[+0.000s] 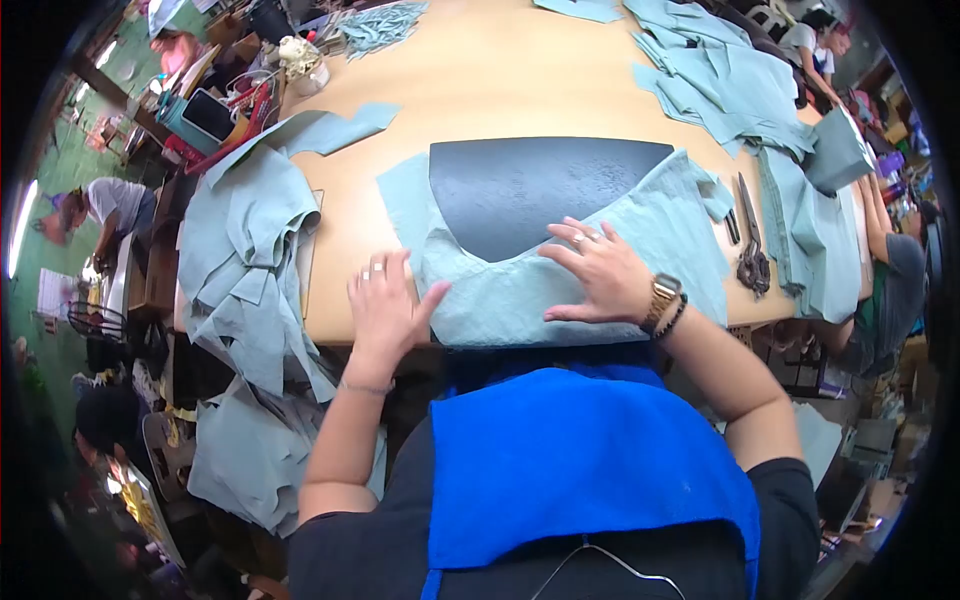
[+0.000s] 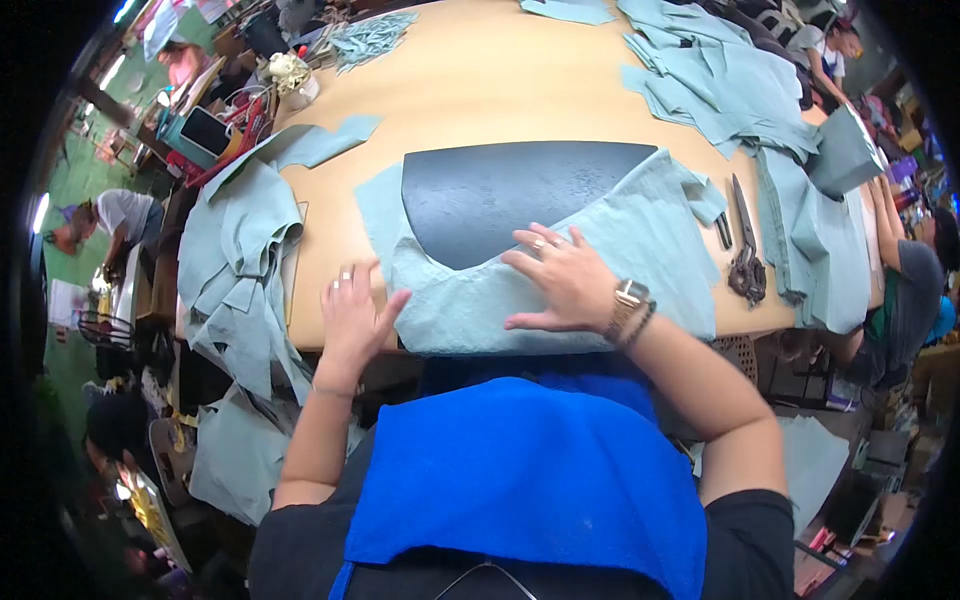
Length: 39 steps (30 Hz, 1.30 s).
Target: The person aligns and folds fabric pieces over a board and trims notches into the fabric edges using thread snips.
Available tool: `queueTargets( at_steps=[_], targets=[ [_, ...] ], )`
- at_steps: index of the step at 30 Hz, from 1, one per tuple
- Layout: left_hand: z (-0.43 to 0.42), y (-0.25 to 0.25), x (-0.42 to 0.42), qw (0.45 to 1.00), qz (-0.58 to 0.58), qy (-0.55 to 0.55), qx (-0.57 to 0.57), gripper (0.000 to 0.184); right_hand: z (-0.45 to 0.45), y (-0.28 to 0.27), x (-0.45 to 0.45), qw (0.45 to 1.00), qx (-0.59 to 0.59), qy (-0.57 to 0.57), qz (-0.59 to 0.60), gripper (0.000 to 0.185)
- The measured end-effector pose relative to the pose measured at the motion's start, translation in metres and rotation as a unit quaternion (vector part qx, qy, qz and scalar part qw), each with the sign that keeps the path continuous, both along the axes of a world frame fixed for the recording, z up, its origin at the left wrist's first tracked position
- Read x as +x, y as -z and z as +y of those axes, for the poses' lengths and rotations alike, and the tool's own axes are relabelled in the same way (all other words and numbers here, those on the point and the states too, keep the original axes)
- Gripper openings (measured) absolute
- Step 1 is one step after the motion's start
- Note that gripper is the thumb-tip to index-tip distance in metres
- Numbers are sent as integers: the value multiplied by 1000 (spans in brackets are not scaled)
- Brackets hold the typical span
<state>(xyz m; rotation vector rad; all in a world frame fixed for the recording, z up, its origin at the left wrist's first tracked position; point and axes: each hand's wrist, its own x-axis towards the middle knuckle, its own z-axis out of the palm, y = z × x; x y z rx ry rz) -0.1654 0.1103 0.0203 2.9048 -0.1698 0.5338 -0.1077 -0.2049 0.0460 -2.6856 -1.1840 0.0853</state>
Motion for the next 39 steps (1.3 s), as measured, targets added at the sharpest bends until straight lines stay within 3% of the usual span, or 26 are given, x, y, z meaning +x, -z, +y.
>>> queueTargets(
  at_steps=[2,4,6,8,9,11,13,15,16,17,18,20,23,25,26,28,31,34,35,36,37,39],
  targets=[
    [-2,6,-25,997,60,-33,-35,39,-5,12,-12,997,29,55,43,88],
    [-13,6,-43,992,91,-31,-77,37,3,27,-23,996,22,83,13,88],
    [-14,7,-44,962,139,-81,-222,33,18,27,-28,994,51,91,44,81],
    [2,6,-44,901,177,-166,-360,30,30,22,-23,974,177,44,136,75],
    [10,2,-44,847,104,-167,-495,30,33,19,-19,954,232,17,190,72],
    [33,-9,-44,687,-74,-136,-710,32,36,9,-12,941,282,-12,184,65],
    [99,-25,-66,512,-15,-177,-841,38,31,2,-2,960,246,18,134,61],
    [149,-65,-105,531,-112,-200,-816,43,19,12,13,968,233,38,82,60],
    [162,-87,-125,546,-184,-301,-760,47,11,20,20,971,220,53,81,59],
    [208,-84,-157,549,-213,-254,-767,50,3,29,26,973,206,73,80,57],
    [205,-117,-172,476,-291,-312,-769,51,-3,36,30,974,192,96,78,55],
    [269,-137,-226,505,-416,-353,-668,51,-14,44,33,983,152,91,55,52],
    [304,-210,-284,522,-575,-357,-519,51,-12,43,28,983,150,96,37,44],
    [310,-245,-299,470,-691,-403,-372,44,-10,41,28,983,151,100,26,43],
    [312,-257,-295,479,-695,-434,-315,43,-10,44,29,981,167,102,11,43],
    [341,-261,-292,549,-703,-417,-173,43,-9,42,28,981,166,104,8,43],
    [417,-215,-272,683,-569,-446,-102,45,-9,41,27,980,166,107,13,44],
    [497,-97,-242,792,-379,-472,80,48,-8,39,25,980,160,114,18,43],
    [483,-68,-232,807,-114,-579,-1,54,-8,39,25,980,160,113,17,42],
    [481,-24,-221,850,-27,-518,-92,59,-7,37,25,981,160,113,16,42],
    [482,26,-218,842,89,-494,-197,69,-7,36,24,981,160,113,14,42],
    [466,128,-227,739,209,-446,-459,90,-6,34,23,980,165,114,11,41]
  ],
)
